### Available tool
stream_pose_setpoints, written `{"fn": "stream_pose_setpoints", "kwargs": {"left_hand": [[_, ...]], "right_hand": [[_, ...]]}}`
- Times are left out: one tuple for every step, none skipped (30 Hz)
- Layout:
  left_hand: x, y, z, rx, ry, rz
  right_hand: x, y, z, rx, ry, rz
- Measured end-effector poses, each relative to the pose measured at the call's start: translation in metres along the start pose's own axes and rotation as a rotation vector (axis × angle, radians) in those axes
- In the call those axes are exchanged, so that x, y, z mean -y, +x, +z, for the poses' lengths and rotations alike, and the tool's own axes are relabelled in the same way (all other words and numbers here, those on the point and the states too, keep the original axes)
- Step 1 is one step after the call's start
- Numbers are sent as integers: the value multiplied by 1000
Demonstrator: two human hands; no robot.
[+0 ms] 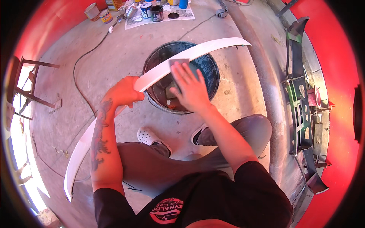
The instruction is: Sanding a white automotive part using a sanding block and water.
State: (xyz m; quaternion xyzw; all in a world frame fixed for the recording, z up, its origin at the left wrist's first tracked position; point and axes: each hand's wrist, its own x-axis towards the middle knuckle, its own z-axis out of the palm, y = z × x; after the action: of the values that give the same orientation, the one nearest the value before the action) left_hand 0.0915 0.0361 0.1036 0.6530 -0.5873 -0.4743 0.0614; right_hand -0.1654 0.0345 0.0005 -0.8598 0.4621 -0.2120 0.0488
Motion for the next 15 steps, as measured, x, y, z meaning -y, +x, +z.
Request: {"fn": "stream_pose_setpoints", "kwargs": {"left_hand": [[0, 0, 0, -3, -18, 13], [-1, 1, 0, -1, -19, 14], [-4, 2, 1, 7, -11, 18], [-5, 3, 1, 13, -5, 18], [-6, 4, 2, 14, -6, 19], [-8, 4, 3, 4, 26, 9], [-10, 3, 3, -10, 60, -4], [-11, 1, 3, -11, 61, -6], [-12, 1, 4, -30, 84, -2], [-13, -1, 5, -50, 109, 0], [-10, -2, 5, -44, 113, -4], [-7, -2, 6, -57, 102, 9], [-3, -4, 7, -73, 87, 20], [0, -3, 7, -76, 88, 19], [6, -1, 8, -124, 139, 66]], "right_hand": [[-20, 5, -3, -63, 4, 113], [-47, 9, -5, -104, -26, 181], [-74, 13, -7, -93, -90, 235], [-80, 19, -11, -92, -142, 269], [-82, 21, -14, -92, -194, 302], [-76, 20, -10, -98, -180, 279], [-53, 22, -10, -105, -161, 253], [-20, 19, -17, -76, -85, 146], [7, 12, -13, -77, -23, 23], [35, 9, -13, -45, 59, -71], [39, 9, -15, -44, 64, -65], [42, 9, -16, -8, 91, -147], [45, 8, -17, 29, 118, -232], [28, 13, -15, -8, 65, -188], [9, 19, -19, -61, 7, -107]]}}
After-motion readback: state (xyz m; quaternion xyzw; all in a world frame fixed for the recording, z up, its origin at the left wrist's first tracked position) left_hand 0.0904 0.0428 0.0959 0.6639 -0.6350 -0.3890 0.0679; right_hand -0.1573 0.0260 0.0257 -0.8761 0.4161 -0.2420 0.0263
